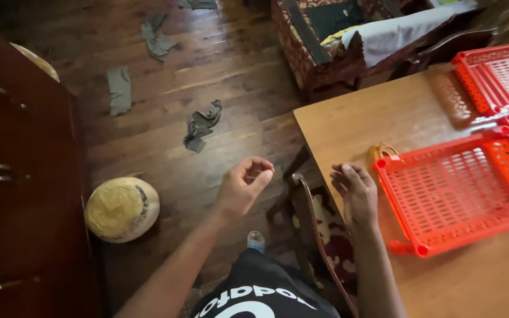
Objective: The person assembles red plastic baskets by inserting cylindrical connectors into corner holes on a wooden table. They repeatedly pick up connectors, align them with the basket corners, and press them in, then lift and reposition the basket to continue assembly.
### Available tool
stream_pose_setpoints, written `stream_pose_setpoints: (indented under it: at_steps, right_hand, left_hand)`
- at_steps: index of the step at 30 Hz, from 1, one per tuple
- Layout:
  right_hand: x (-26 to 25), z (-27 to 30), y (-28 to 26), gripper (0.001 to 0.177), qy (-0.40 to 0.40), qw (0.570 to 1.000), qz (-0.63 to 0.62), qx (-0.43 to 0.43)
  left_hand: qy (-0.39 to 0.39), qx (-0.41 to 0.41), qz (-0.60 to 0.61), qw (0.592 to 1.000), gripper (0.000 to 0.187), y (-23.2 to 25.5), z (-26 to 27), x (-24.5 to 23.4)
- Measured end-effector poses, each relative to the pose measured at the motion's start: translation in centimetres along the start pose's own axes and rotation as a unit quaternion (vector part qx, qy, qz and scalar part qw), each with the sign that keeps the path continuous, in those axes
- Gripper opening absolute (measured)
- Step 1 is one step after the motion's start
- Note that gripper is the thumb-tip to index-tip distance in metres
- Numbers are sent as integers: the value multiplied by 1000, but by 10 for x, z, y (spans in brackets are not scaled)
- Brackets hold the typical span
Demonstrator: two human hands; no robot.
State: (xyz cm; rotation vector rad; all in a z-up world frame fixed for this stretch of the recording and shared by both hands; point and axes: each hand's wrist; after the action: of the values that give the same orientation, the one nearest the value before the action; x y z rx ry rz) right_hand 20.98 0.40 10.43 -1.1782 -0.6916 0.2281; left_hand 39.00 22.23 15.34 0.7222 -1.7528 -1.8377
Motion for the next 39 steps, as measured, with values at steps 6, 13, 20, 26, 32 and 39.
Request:
stream_pose_setpoints:
  at_steps: [6,13,20,26,32,39]
  right_hand:
    - [36,-59,-12,12,-30,1000,4,-2]
    - [53,-95,-11,12,39,997,-60,0]
    - [96,-127,1,12,151,987,-17,-59]
    - [125,-133,26,12,198,978,-8,-71]
    - [127,-157,14,14,275,959,9,-72]
    - [105,-218,-5,13,304,947,-11,-104]
  left_hand:
    - [1,10,96,995,15,-9,-79,-28]
    - [-54,9,156,986,12,-25,-167,-56]
    - [-146,2,194,970,12,-26,-266,-100]
    - [-191,-20,172,966,12,-48,-326,-118]
    - [-254,-41,156,954,13,-50,-388,-97]
    - [-282,-10,91,955,14,-44,-475,-54]
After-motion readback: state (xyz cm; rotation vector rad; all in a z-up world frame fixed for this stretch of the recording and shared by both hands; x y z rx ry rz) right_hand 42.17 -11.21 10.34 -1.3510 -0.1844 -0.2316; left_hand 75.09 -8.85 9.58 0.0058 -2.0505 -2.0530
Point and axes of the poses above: each hand's wrist, its own z-axis away from the middle knuckle, its own x-axis out of the palm, y = z × x, and after that the axes turned 3 degrees about -y, right-handed
